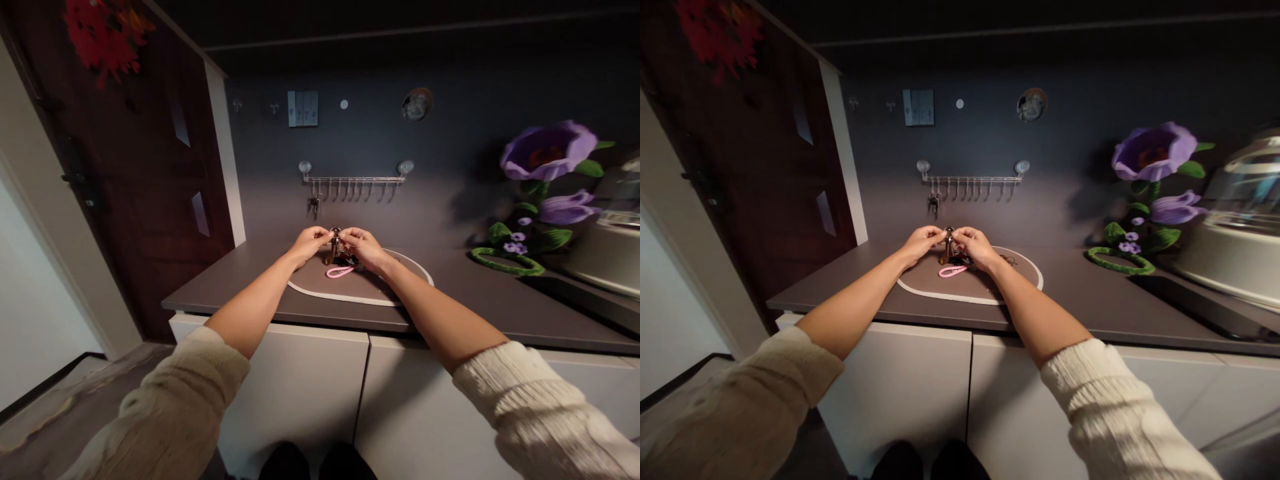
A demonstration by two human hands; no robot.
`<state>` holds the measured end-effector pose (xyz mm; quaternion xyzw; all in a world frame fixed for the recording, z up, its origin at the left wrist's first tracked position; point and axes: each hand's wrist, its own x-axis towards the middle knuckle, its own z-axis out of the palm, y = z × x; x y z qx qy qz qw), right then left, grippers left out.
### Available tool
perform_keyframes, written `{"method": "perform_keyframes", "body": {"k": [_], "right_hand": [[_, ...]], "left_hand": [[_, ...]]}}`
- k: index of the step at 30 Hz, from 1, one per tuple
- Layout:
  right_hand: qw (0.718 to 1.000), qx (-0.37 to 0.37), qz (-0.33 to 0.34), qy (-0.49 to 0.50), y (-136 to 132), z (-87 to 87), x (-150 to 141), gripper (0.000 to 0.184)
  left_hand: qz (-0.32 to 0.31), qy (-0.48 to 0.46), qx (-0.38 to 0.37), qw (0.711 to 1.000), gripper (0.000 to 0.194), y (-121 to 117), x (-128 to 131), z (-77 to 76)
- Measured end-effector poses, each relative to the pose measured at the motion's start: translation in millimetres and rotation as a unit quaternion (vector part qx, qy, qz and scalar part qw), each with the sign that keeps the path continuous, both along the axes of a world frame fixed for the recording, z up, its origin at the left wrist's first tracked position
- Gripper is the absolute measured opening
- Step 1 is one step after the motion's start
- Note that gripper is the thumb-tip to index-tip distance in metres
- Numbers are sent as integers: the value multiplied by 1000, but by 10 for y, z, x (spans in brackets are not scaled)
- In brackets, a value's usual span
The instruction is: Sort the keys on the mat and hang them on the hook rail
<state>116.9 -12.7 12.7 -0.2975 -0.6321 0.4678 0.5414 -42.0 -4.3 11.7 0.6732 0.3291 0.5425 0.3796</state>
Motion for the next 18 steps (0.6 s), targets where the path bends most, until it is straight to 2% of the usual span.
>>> {"method": "perform_keyframes", "body": {"k": [10,14,18], "right_hand": [[998,13,-32,-46,13,-14,0,33],[994,33,-56,-88,32,-30,-2,32],[988,78,-98,-92,41,-34,-2,29]], "left_hand": [[16,3,26,1000,13,0,9,12],[84,63,100,989,6,6,3,30],[172,161,185,954,13,-9,-32,56]]}}
